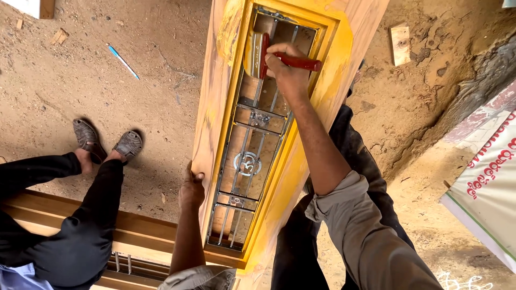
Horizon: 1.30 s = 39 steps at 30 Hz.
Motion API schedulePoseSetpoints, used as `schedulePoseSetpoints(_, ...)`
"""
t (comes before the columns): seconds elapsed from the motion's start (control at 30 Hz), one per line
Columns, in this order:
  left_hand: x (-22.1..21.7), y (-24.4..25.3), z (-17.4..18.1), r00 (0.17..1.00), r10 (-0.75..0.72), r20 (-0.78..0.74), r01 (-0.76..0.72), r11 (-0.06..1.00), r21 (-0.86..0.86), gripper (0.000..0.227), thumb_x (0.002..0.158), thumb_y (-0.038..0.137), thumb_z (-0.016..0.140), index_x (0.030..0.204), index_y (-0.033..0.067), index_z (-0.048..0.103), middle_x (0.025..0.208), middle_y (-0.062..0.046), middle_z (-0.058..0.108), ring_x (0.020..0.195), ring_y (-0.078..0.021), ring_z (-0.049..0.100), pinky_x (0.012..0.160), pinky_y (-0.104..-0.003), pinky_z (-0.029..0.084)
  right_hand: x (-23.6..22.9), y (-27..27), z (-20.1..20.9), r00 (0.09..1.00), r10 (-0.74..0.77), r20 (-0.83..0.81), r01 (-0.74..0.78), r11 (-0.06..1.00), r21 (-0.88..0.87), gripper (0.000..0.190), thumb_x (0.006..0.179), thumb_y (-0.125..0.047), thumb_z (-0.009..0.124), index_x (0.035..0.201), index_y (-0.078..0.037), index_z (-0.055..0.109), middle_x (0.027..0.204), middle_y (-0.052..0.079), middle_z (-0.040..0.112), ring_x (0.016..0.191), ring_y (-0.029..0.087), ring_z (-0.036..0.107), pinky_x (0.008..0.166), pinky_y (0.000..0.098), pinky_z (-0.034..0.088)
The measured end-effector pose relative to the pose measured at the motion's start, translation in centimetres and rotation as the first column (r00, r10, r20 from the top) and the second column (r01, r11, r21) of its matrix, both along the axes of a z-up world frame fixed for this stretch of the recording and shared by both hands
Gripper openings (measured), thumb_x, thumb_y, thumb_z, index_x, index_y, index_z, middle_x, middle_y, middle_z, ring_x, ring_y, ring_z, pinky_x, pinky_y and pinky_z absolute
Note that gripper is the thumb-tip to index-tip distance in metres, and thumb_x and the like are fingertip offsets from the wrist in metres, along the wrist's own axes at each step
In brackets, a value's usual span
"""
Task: The person kneels on the ground and paints wooden window frames with metal grilles yellow using a paintbrush, working section by section around the frame recesses. They periodically dip the brush into a paint can and continue coating the wood surfaces.
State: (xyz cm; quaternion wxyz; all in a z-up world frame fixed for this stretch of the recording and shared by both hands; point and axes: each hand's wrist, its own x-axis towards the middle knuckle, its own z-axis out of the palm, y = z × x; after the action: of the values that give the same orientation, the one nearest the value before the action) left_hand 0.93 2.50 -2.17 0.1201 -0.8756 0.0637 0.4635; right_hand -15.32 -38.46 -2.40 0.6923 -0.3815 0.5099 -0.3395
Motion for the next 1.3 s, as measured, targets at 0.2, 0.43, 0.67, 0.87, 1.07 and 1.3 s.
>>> schedulePoseSetpoints(0.2,0.2,0.5,-0.4,0.998,0.054,-0.020,-0.054,0.999,-0.006,0.063,0.106,0.040,0.048,0.161,0.0525,0.021,0.121,0.001,0.073,0.087,-0.0292,0.071,0.073,-0.046,0.059,-1.7,-0.1,1.6,0.999,-0.029,-0.024,0.029,0.999,-0.022,0.014,0.099,-0.006,0.069,0.113,-0.002,0.068,0.106,0.012,0.071,0.093,0.016,0.072,0.080,0.0335,0.068)
schedulePoseSetpoints(0.43,0.2,0.1,-0.3,0.999,0.034,0.005,-0.033,0.998,-0.051,0.063,0.103,0.046,0.048,0.160,0.0533,0.021,0.120,0.003,0.073,0.091,-0.0265,0.072,0.074,-0.047,0.058,-0.9,9.9,-2.5,0.973,0.077,-0.219,-0.125,0.969,-0.213,0.013,0.098,-0.009,0.072,0.111,-0.008,0.069,0.099,0.008,0.075,0.079,0.010,0.071,0.067,0.0252,0.061)
schedulePoseSetpoints(0.67,0.3,0.7,-0.9,1.000,0.026,0.007,-0.026,0.999,-0.042,0.058,0.107,0.052,0.045,0.161,0.0523,0.022,0.132,-0.008,0.069,0.105,-0.0317,0.070,0.083,-0.050,0.058,-6.5,32.7,1.3,0.888,0.458,0.038,-0.458,0.889,-0.003,0.012,0.094,-0.003,0.071,0.106,-0.004,0.069,0.093,0.011,0.074,0.079,0.015,0.072,0.066,0.0318,0.061)
schedulePoseSetpoints(0.87,0.0,-0.7,0.3,0.997,0.072,0.009,-0.072,0.997,-0.020,0.058,0.105,0.050,0.043,0.159,0.0535,0.022,0.135,-0.007,0.068,0.106,-0.0303,0.072,0.083,-0.051,0.061,-3.8,24.7,-5.2,0.979,0.201,-0.027,-0.198,0.977,0.076,0.007,0.100,-0.009,0.071,0.101,-0.002,0.073,0.081,0.016,0.072,0.062,0.020,0.066,0.051,0.0285,0.055)
schedulePoseSetpoints(1.07,-0.2,-0.7,0.3,0.999,0.037,0.006,-0.037,0.999,0.008,0.058,0.106,0.050,0.043,0.161,0.0528,0.025,0.128,-0.007,0.072,0.100,-0.0312,0.074,0.079,-0.049,0.062,1.7,3.9,-2.9,0.983,-0.179,0.034,0.182,0.971,-0.157,0.013,0.098,-0.008,0.073,0.110,-0.003,0.070,0.101,0.012,0.074,0.085,0.016,0.074,0.072,0.0322,0.067)
schedulePoseSetpoints(1.3,-0.4,-0.1,0.3,0.998,0.059,0.030,-0.058,0.998,-0.021,0.059,0.105,0.052,0.047,0.160,0.0521,0.027,0.127,-0.003,0.071,0.101,-0.0280,0.072,0.083,-0.050,0.060,0.6,8.7,0.2,0.974,-0.215,-0.069,0.192,0.948,-0.252,0.013,0.099,-0.011,0.070,0.110,-0.004,0.068,0.100,0.009,0.074,0.079,0.012,0.075,0.071,0.0270,0.066)
